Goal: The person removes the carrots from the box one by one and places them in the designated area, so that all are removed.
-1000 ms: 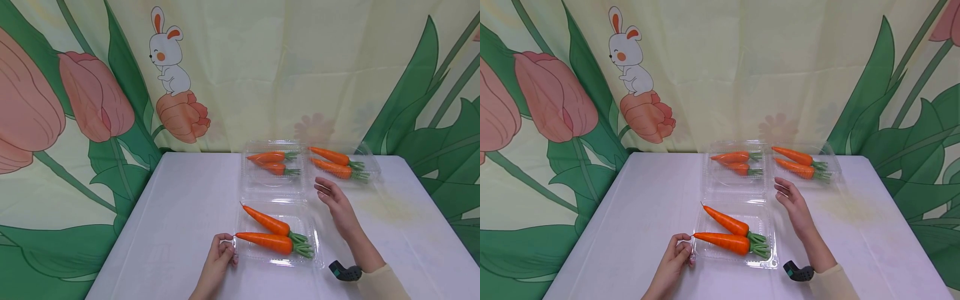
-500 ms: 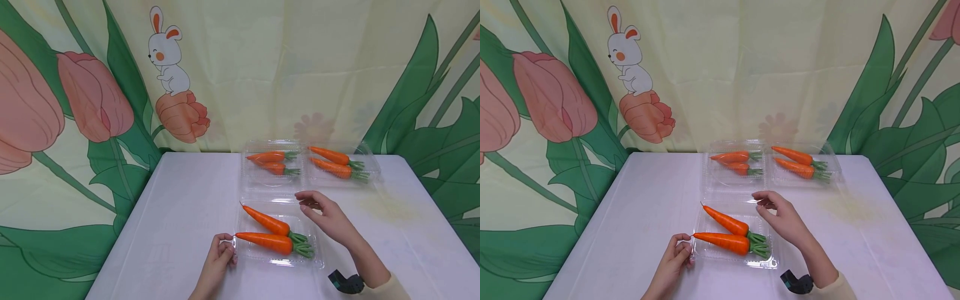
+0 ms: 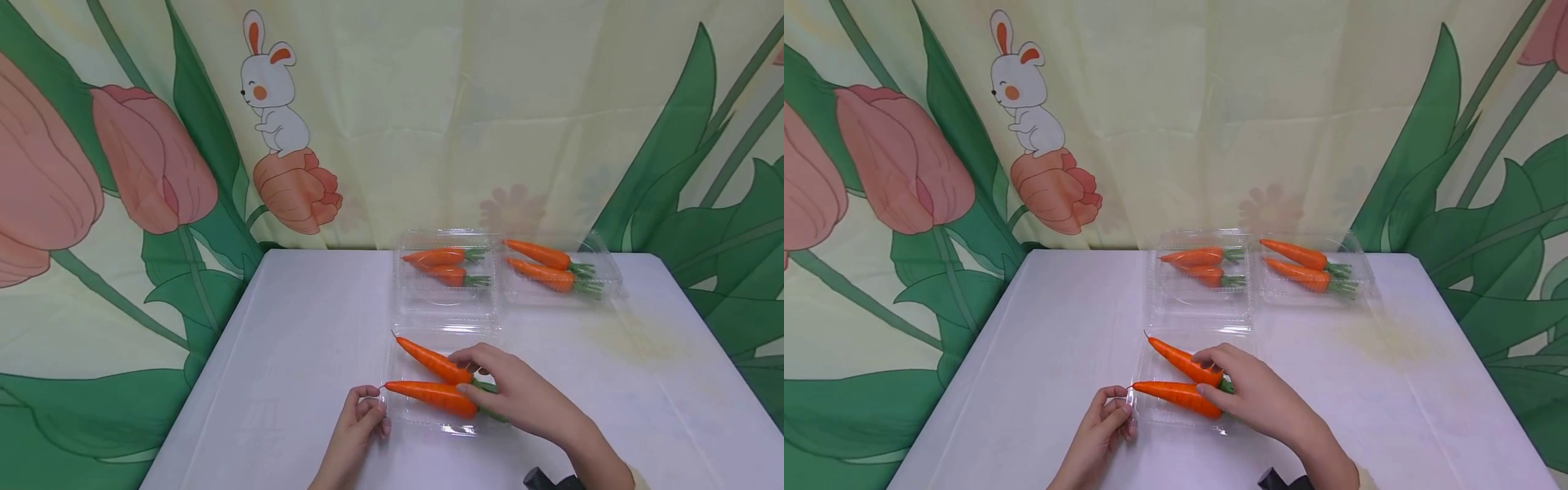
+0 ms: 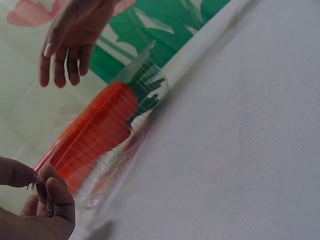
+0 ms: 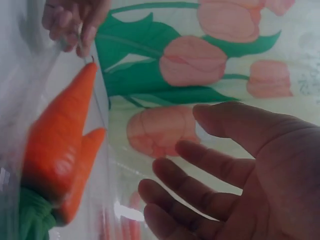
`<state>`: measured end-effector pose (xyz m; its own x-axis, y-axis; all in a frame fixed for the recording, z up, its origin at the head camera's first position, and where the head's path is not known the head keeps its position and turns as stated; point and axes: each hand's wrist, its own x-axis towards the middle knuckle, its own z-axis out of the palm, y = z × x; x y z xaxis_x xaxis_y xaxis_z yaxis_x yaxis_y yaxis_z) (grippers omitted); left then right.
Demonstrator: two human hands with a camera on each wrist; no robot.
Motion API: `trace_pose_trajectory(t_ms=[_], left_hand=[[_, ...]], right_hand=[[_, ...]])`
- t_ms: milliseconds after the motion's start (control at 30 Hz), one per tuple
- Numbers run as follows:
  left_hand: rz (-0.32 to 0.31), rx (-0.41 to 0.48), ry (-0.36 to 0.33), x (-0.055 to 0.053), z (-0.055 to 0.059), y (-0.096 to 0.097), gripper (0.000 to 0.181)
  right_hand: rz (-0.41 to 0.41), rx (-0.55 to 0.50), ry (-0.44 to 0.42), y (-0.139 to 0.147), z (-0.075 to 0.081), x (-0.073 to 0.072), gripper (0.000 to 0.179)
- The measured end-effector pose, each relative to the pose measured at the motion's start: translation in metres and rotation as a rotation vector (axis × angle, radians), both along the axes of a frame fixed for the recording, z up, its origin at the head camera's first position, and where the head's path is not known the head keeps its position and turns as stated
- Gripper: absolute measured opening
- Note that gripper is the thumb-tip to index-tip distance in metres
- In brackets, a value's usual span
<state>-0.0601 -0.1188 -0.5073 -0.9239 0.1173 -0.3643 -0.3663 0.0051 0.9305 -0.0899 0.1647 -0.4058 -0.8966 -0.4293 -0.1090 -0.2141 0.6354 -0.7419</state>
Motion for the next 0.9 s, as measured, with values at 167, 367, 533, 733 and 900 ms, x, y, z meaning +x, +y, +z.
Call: trace_pose_trajectory(t_ms=[167,367,533,733,900], left_hand=[[0.016,0.032,-0.029,-0.001,-0.001,0.001,0.044],[0.017,0.061,-0.039,-0.001,-0.002,0.0,0.046],[0.02,0.103,-0.04,0.0,-0.001,-0.001,0.044],[0.014,0.143,-0.021,0.0,-0.002,-0.002,0.043],[0.011,0.135,-0.02,0.0,-0.004,-0.002,0.044]], right_hand=[[0.04,0.091,0.025,-0.01,-0.011,0.008,0.034],[0.064,0.156,0.083,-0.018,-0.028,0.013,0.034],[0.057,0.184,0.16,-0.02,-0.036,0.014,0.035],[0.039,0.226,0.146,-0.024,-0.042,0.012,0.036],[0.039,0.269,0.125,-0.028,-0.05,0.013,0.039]])
